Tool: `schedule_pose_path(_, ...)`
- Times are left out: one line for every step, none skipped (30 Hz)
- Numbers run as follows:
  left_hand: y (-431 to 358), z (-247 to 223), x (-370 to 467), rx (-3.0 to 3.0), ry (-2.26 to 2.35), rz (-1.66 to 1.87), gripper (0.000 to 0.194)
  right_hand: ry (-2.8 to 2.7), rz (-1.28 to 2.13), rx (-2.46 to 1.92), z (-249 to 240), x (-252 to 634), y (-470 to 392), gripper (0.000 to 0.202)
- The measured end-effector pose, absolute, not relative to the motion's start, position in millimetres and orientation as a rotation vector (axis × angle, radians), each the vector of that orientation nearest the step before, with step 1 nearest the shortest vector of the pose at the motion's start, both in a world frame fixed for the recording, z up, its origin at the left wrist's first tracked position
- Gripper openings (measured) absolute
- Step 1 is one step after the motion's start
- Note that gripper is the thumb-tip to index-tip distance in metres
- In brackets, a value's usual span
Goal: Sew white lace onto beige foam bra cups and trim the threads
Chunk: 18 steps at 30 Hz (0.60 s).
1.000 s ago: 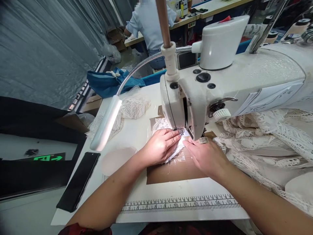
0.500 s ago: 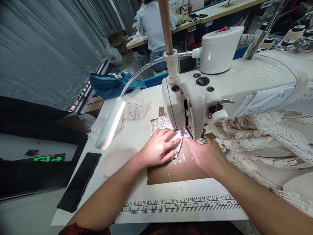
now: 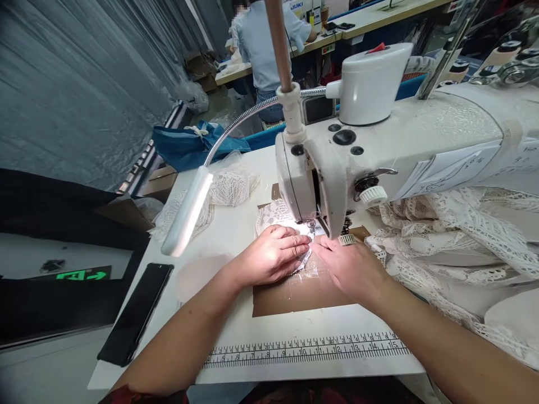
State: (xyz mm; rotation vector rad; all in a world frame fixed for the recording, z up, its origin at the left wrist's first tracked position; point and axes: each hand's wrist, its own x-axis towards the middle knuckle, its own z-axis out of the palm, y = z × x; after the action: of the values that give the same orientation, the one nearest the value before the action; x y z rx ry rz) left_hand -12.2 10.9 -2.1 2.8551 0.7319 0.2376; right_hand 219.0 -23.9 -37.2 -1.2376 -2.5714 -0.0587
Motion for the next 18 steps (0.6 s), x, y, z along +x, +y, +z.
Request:
schedule_pose_path(10.9, -2.0, -12.0, 2.853, 0.739, 0.227, 0.037, -2.553, -0.085, -1.223, -37.8, 218.8, -24.0, 0.041)
schedule_pose_path(10.8, -1.9, -11.7, 2.850, 0.752, 0.218, 0.038, -2.534, -0.105, -1.209, -38.2, 218.7, -24.1, 0.041)
schedule_pose_path(10.3, -1.8, -11.2, 2.849, 0.769, 0.208, 0.038, -2.519, -0.110, -1.199, -38.4, 218.6, -24.2, 0.041)
schedule_pose_path(9.6, -1.7, -10.7, 2.851, 0.785, 0.198, 0.038, -2.507, -0.101, -1.201, -38.1, 218.6, -24.3, 0.041)
schedule_pose_path(8.7, -1.6, -9.9, 2.856, 0.800, 0.190, 0.038, -2.497, -0.079, -1.221, -37.5, 218.7, -24.4, 0.040)
schedule_pose_path(7.6, -1.4, -9.2, 2.864, 0.810, 0.186, 0.038, -2.486, -0.053, -1.256, -36.6, 218.7, -24.3, 0.039)
schedule_pose_path(6.5, -1.1, -8.4, 2.873, 0.817, 0.186, 0.038, -2.477, -0.026, -1.296, -35.6, 218.8, -24.2, 0.038)
schedule_pose_path(5.4, -0.7, -7.8, 2.880, 0.821, 0.188, 0.037, -2.473, -0.005, -1.329, -34.5, 218.8, -24.0, 0.038)
schedule_pose_path(4.5, -0.2, -7.3, 2.883, 0.825, 0.190, 0.037, -2.477, 0.005, -1.342, -33.8, 218.7, -23.7, 0.038)
schedule_pose_path(3.9, 0.4, -7.0, 2.878, 0.830, 0.193, 0.037, -2.492, 0.000, -1.327, -33.3, 218.6, -23.4, 0.038)
schedule_pose_path(3.5, 1.0, -6.9, 2.866, 0.834, 0.191, 0.037, -2.512, -0.017, -1.296, -33.3, 218.4, -23.2, 0.039)
schedule_pose_path(3.4, 1.5, -6.9, 2.849, 0.838, 0.184, 0.038, -2.532, -0.043, -1.260, -33.7, 218.2, -23.0, 0.040)
schedule_pose_path(3.6, 1.9, -7.1, 2.832, 0.844, 0.174, 0.038, -2.543, -0.073, -1.232, -34.4, 218.0, -22.9, 0.041)
schedule_pose_path(3.9, 2.2, -7.4, 2.817, 0.853, 0.163, 0.038, -2.548, -0.099, -1.217, -35.1, 217.7, -23.0, 0.043)
schedule_pose_path(4.3, 2.2, -7.7, 2.809, 0.861, 0.155, 0.038, -2.548, -0.118, -1.217, -35.9, 217.3, -23.2, 0.043)
schedule_pose_path(4.8, 2.0, -7.9, 2.805, 0.868, 0.151, 0.037, -2.546, -0.128, -1.227, -36.4, 216.9, -23.5, 0.043)
schedule_pose_path(5.2, 1.5, -8.0, 2.805, 0.872, 0.154, 0.037, -2.545, -0.132, -1.243, -36.7, 216.2, -23.9, 0.042)
schedule_pose_path(5.5, 0.8, -8.0, 2.805, 0.874, 0.160, 0.038, -2.544, -0.131, -1.264, -36.7, 215.4, -24.1, 0.041)
